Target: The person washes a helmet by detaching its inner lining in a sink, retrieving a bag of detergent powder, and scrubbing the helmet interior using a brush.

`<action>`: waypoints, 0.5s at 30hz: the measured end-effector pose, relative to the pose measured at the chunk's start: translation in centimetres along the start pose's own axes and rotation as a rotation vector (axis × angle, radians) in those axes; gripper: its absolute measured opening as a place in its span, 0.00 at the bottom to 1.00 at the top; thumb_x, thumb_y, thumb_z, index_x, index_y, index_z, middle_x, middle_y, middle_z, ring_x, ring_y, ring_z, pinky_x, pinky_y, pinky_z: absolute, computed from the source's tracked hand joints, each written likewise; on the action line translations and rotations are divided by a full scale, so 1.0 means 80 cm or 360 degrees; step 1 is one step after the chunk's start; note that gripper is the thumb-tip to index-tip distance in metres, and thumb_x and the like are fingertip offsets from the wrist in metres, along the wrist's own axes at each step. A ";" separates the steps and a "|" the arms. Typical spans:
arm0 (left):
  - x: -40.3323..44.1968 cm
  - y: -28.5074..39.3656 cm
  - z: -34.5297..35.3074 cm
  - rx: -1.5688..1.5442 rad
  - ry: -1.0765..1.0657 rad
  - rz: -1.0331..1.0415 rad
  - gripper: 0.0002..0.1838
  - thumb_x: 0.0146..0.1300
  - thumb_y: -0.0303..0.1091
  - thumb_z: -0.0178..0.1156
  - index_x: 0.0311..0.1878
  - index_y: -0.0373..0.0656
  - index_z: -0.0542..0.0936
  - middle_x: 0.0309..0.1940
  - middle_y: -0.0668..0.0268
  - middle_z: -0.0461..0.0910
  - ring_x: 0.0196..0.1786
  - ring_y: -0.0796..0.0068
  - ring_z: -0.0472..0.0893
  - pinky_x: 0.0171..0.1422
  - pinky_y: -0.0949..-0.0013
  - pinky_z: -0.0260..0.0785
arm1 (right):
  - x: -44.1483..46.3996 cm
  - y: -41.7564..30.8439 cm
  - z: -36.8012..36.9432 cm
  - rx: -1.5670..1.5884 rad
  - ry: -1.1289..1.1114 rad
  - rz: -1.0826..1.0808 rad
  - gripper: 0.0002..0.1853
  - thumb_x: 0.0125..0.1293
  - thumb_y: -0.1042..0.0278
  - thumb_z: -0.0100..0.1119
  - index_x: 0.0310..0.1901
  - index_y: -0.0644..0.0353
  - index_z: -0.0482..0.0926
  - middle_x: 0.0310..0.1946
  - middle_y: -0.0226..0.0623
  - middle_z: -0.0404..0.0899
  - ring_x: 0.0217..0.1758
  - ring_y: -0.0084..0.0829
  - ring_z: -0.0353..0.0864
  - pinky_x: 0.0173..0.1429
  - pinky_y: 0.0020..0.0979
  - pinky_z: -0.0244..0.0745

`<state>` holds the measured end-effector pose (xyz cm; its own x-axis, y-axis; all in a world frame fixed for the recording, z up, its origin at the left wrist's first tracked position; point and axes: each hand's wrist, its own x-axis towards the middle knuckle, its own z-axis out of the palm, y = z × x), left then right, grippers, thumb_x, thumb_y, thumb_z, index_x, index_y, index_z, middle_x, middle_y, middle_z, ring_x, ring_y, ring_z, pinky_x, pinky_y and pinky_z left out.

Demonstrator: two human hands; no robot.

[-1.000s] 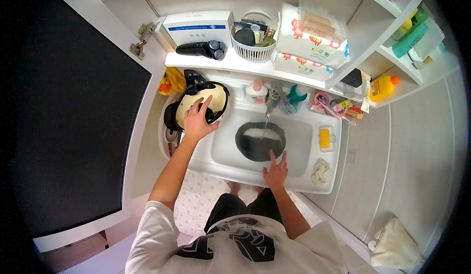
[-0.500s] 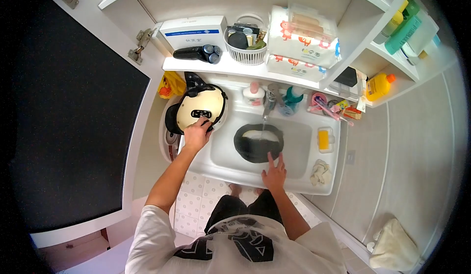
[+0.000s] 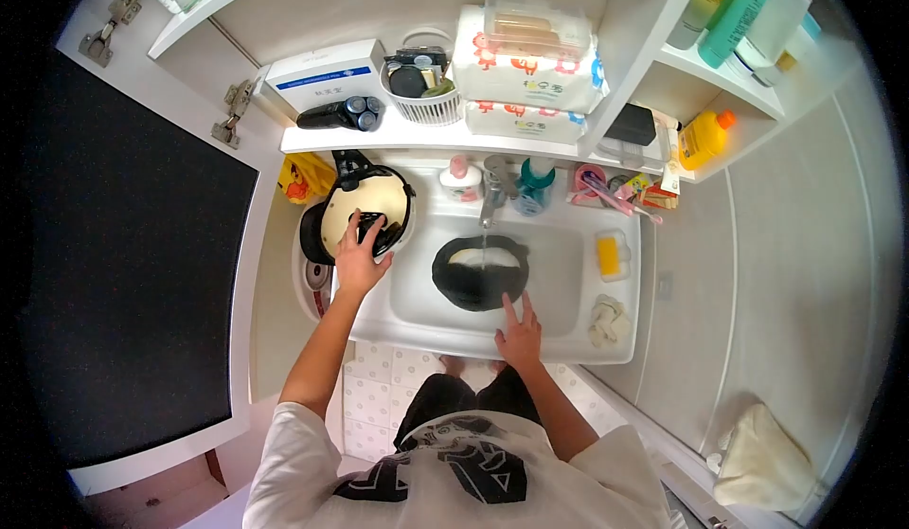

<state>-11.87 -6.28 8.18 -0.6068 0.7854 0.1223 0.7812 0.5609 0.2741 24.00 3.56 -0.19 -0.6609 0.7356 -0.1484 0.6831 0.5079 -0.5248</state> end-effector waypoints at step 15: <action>-0.067 0.084 -0.026 -0.0582 0.0377 -0.0068 0.41 0.53 0.33 0.71 0.74 0.53 0.70 0.77 0.48 0.57 0.76 0.46 0.61 0.75 0.48 0.60 | -0.019 0.065 -0.021 0.0172 0.0141 0.0043 0.36 0.58 0.73 0.64 0.71 0.48 0.69 0.52 0.46 0.71 0.55 0.48 0.74 0.61 0.49 0.69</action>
<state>-3.66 -7.23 11.32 -0.6878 0.6576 0.3074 0.6770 0.4284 0.5984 29.03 5.83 -1.28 -0.6095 0.7875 -0.0916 0.6597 0.4397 -0.6095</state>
